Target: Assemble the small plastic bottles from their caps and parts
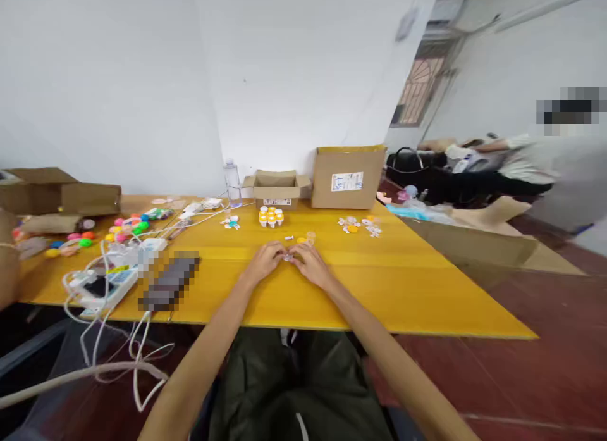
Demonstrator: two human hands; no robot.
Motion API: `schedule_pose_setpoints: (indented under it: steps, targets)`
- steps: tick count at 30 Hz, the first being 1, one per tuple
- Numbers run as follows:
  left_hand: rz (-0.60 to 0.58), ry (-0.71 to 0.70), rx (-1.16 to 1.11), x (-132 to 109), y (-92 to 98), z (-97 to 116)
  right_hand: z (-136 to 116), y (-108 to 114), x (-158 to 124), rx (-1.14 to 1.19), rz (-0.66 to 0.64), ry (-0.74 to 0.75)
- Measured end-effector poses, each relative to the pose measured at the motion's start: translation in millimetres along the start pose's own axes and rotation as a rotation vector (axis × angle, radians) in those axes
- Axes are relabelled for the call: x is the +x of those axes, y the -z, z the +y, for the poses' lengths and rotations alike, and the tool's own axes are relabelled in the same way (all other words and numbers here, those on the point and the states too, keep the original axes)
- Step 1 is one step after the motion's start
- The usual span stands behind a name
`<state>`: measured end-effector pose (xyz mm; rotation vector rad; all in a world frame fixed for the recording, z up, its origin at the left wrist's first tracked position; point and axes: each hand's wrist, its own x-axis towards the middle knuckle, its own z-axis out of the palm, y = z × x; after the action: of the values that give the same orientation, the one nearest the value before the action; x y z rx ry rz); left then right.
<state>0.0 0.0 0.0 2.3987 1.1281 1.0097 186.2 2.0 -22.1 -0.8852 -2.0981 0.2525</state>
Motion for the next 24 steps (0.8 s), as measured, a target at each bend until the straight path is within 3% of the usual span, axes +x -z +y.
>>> schedule_pose_setpoints:
  steps: [24]
  targets:
    - [-0.005,0.051,-0.006,-3.9,8.4,-6.0,-6.6,-5.7,4.5,-0.049,-0.023,0.027]
